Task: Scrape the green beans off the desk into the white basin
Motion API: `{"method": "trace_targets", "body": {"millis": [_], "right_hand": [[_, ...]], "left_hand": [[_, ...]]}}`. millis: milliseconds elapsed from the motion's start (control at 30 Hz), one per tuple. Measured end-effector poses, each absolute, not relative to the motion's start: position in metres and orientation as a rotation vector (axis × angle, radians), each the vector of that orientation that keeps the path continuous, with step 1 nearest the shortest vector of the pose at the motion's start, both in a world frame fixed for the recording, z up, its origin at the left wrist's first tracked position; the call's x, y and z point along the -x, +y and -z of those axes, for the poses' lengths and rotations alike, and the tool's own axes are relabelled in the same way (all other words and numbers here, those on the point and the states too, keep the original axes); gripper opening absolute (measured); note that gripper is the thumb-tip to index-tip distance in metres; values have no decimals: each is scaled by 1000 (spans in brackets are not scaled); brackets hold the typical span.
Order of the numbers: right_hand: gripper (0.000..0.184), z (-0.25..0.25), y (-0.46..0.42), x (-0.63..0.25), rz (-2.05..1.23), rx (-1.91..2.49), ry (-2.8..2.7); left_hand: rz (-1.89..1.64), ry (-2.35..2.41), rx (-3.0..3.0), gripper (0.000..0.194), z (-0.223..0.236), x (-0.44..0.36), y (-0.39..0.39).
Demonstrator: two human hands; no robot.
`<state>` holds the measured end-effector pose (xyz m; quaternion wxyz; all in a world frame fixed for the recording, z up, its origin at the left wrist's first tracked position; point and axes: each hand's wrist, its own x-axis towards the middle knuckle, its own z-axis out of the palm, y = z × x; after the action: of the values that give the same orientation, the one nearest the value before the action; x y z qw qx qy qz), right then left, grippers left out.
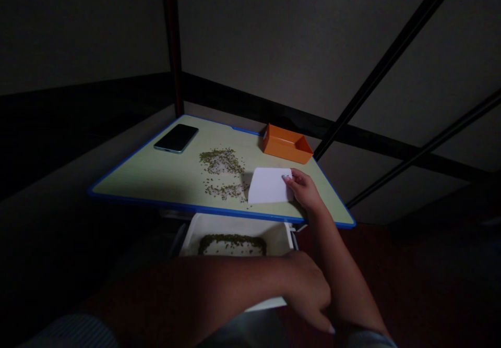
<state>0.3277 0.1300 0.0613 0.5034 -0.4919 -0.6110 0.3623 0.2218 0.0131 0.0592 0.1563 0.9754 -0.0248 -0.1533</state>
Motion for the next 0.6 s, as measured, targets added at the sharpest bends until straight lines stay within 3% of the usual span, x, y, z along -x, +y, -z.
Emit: {"method": "trace_targets", "body": {"millis": [600], "right_hand": [[34,-57,135,-334,-869,1200,-1419]], "left_hand": [[376,-62,-2803,45,-57,-222,13]]}}
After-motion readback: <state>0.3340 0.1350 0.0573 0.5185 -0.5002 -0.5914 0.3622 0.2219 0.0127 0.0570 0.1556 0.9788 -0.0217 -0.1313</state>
